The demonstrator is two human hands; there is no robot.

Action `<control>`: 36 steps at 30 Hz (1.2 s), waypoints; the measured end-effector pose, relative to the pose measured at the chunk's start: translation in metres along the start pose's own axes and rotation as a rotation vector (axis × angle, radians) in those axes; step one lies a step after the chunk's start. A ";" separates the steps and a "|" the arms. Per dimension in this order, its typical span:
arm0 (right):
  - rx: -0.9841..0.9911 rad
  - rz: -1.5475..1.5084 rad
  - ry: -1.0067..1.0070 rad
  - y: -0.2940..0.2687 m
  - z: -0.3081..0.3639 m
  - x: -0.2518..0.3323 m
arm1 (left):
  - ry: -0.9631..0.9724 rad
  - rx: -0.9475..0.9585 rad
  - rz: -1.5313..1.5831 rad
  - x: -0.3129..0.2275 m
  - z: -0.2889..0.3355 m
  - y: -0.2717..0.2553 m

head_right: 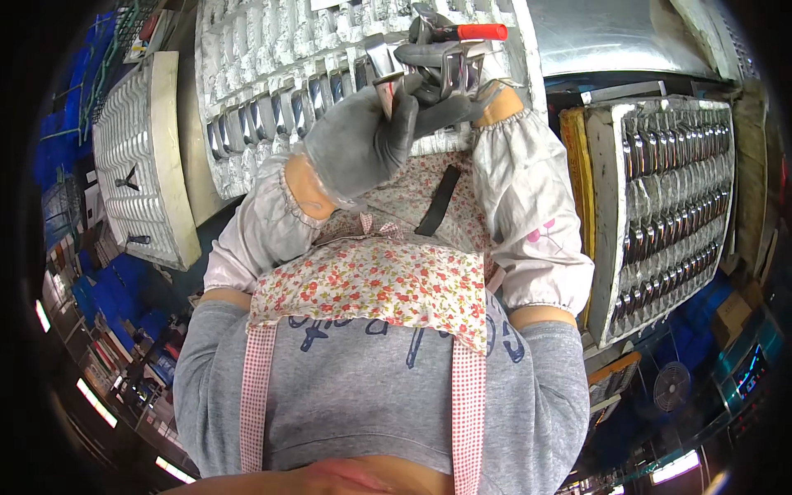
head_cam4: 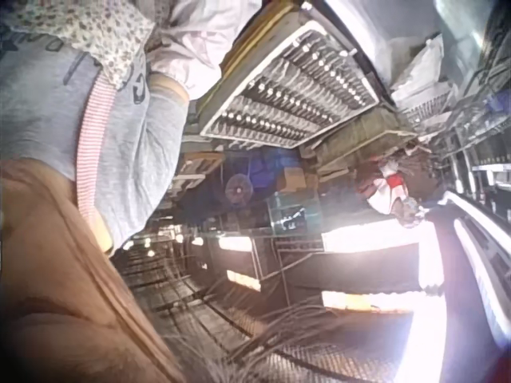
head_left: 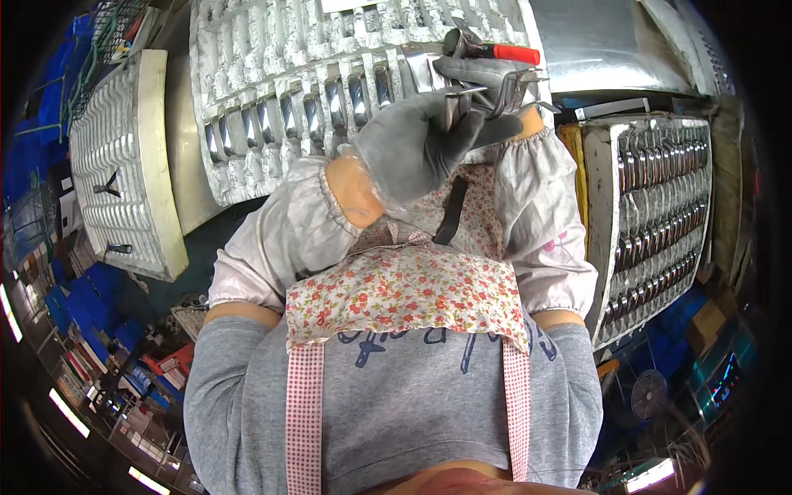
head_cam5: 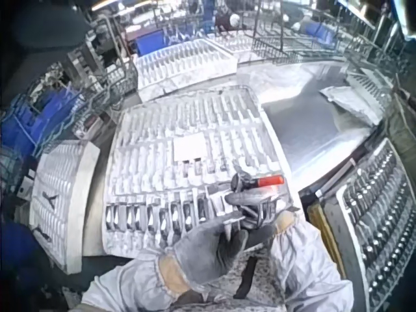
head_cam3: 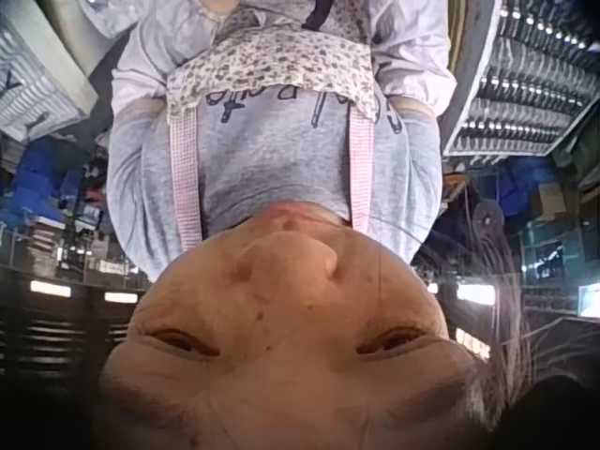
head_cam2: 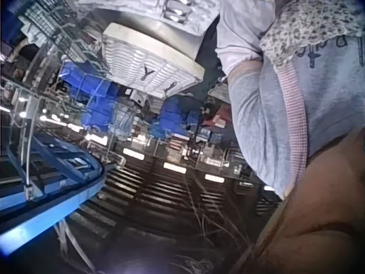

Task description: The person marks defects on polished metal parts using a red marker.

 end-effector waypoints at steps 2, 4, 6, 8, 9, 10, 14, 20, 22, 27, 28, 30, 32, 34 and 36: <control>0.115 0.063 -0.028 -0.001 -0.002 -0.002 | -0.041 -0.004 0.477 0.013 0.000 0.009; 0.051 0.246 -0.117 -0.007 -0.003 0.000 | -0.313 0.063 0.903 0.033 -0.004 0.022; 0.104 -0.786 0.369 -0.003 -0.008 -0.026 | -0.429 0.194 1.447 0.034 -0.001 0.029; -0.210 -0.772 0.539 -0.011 -0.006 -0.015 | -0.537 0.335 1.990 0.030 0.005 0.032; -0.142 -0.417 0.612 -0.010 -0.013 0.000 | -0.542 0.317 2.243 0.029 0.009 0.032; -0.085 -0.055 0.673 -0.013 -0.015 0.007 | -0.546 0.311 2.498 0.021 0.011 0.029; -0.190 -0.323 0.690 -0.009 -0.014 0.025 | -0.636 0.293 2.390 0.007 0.010 0.017; -0.278 -0.557 0.635 -0.008 -0.013 -0.027 | -0.554 0.315 2.027 0.025 0.010 0.020; -0.100 0.036 0.329 -0.024 -0.016 -0.020 | -0.566 0.208 1.812 0.007 0.012 0.008; -0.353 -0.809 0.471 -0.016 -0.013 -0.011 | -0.483 -0.032 1.439 0.027 0.020 0.008; -0.352 -0.808 0.470 -0.007 -0.016 0.005 | -0.482 -0.033 1.439 0.033 0.020 0.012; -0.428 -1.172 0.447 0.012 -0.020 0.029 | -0.391 -0.095 1.190 0.052 0.020 0.016; -0.314 -0.513 0.493 -0.002 -0.015 -0.002 | -0.455 -0.230 1.201 0.053 0.021 0.016; -0.060 0.076 0.242 0.001 -0.014 0.003 | -0.468 -0.082 1.090 0.039 0.021 0.005; -0.122 0.069 0.215 -0.004 -0.010 0.004 | -0.665 -0.006 1.337 0.034 0.015 0.004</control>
Point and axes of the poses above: each hand's wrist, its own z-axis away from the middle knuckle, its own y-axis out of the palm, x = y × z, the point moved 5 cm from there along -z, towards the middle knuckle, and after that the axes turned 1 degree about -z, right-handed, at the moved point
